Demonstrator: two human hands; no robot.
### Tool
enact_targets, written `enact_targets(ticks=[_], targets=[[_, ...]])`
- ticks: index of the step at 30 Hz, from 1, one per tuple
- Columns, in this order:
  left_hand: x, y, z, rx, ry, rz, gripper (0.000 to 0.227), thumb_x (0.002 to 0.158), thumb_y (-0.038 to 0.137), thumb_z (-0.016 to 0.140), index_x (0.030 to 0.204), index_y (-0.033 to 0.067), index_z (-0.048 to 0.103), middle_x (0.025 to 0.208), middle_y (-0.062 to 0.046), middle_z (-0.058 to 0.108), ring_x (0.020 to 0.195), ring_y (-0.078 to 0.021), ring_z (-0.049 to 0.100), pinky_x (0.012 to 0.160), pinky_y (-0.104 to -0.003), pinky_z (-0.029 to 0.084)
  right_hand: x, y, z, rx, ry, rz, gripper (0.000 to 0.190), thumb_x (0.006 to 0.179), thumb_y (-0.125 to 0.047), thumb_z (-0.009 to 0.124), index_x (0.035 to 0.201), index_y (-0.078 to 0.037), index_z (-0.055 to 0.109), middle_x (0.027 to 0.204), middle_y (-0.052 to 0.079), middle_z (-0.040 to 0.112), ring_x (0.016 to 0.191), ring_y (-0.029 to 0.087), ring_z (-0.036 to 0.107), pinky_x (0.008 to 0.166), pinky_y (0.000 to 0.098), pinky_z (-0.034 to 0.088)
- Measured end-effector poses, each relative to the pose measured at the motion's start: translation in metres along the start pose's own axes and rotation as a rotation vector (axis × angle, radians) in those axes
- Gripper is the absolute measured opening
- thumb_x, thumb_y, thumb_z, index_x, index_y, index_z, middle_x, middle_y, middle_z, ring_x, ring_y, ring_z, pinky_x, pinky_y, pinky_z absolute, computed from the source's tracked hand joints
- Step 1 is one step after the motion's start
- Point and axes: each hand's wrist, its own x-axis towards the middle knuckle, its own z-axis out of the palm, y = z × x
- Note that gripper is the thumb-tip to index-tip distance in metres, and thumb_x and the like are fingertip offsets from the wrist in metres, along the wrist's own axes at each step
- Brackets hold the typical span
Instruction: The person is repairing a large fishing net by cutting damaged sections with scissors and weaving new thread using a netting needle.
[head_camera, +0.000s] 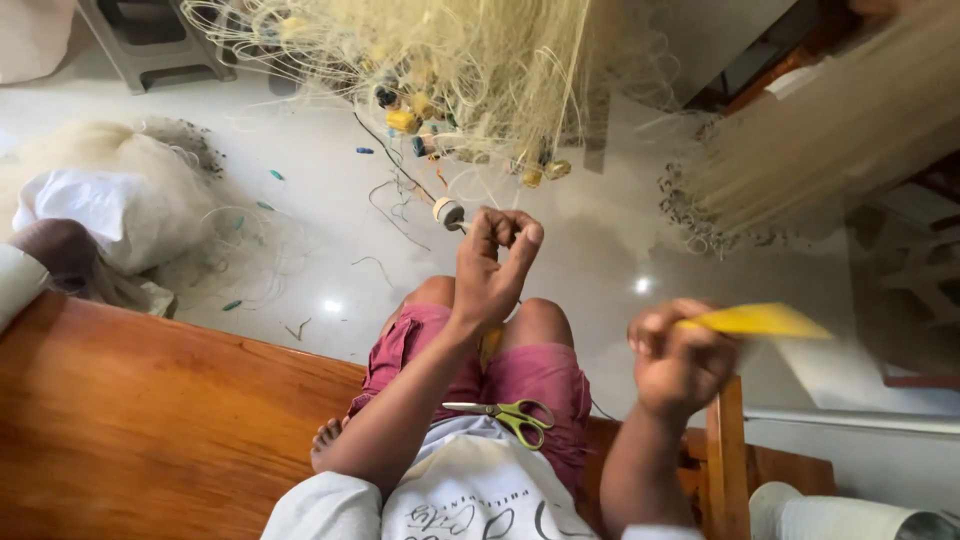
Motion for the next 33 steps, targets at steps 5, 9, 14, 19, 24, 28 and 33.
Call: enact_targets(ticks=[5,9,14,19,24,28,33], targets=[[-0.002,-0.018,-0.004,-0.049,0.002,0.090,0.038,0.091,0.011,0.076,0.082,0.0134,0.039,0.084,-0.010,0.068,0.074,-0.0124,0.055,0.070,-0.025,0.044,-0.041,-0.005,0.025,-0.769,-0.095,0.494,0.039,0.102,-0.029,0.056,0.127,0.002,0.058,0.095,0.019,0.071,0.086,0.025,0.067,0.083,0.0428,0.053],[-0.004,-0.004,0.001,0.002,-0.021,-0.029,0.038,0.090,0.016,0.070,0.083,0.0147,0.033,0.085,-0.008,0.064,0.078,-0.0127,0.058,0.069,-0.027,0.044,-0.079,-0.008,0.036,-0.822,-0.100,0.819,0.044,0.094,-0.040,0.054,0.124,-0.009,0.061,0.095,0.008,0.077,0.092,0.021,0.074,0.088,0.0349,0.061],[-0.005,-0.009,0.007,0.142,0.047,-0.025,0.036,0.089,0.012,0.071,0.075,0.0158,0.038,0.077,0.003,0.051,0.068,-0.0085,0.042,0.064,-0.025,0.038,-0.113,-0.013,0.045,-0.656,-0.059,0.580,0.024,0.096,-0.019,0.057,0.104,-0.002,0.072,0.101,0.012,0.077,0.094,0.022,0.074,0.081,0.0305,0.060],[-0.009,-0.018,0.016,0.136,0.077,-0.018,0.042,0.088,0.010,0.070,0.076,0.0154,0.030,0.077,0.000,0.058,0.072,-0.0092,0.051,0.063,-0.027,0.039,-0.105,0.002,0.018,-0.403,-0.064,0.300,0.020,0.098,-0.020,0.058,0.103,-0.003,0.068,0.070,0.005,0.060,0.049,0.008,0.041,0.045,0.0231,0.030],[0.001,-0.014,0.001,0.094,-0.012,-0.003,0.037,0.090,0.018,0.072,0.079,0.0152,0.037,0.085,-0.007,0.066,0.079,-0.0134,0.064,0.067,-0.025,0.046,-0.074,0.005,0.002,-0.266,-0.063,0.252,0.019,0.100,-0.019,0.054,0.084,-0.009,0.059,0.061,-0.001,0.037,0.052,0.010,0.031,0.045,0.0266,0.023],[0.009,-0.028,-0.027,-0.094,-0.189,0.074,0.033,0.092,0.006,0.072,0.087,0.0118,0.040,0.096,-0.013,0.067,0.090,-0.0183,0.063,0.080,-0.028,0.048,-0.038,-0.013,-0.003,-0.849,-0.052,0.474,0.024,0.101,-0.025,0.056,0.102,-0.005,0.070,0.064,0.003,0.054,0.060,0.012,0.048,0.059,0.0283,0.045],[0.010,-0.019,-0.054,-0.128,-0.339,0.131,0.039,0.088,0.004,0.078,0.093,0.0100,0.039,0.114,-0.019,0.064,0.094,-0.0196,0.059,0.082,-0.028,0.046,-0.016,-0.015,0.024,-0.698,-0.148,0.666,0.026,0.095,-0.018,0.062,0.111,0.001,0.071,0.096,0.020,0.072,0.091,0.022,0.064,0.084,0.0426,0.053]])
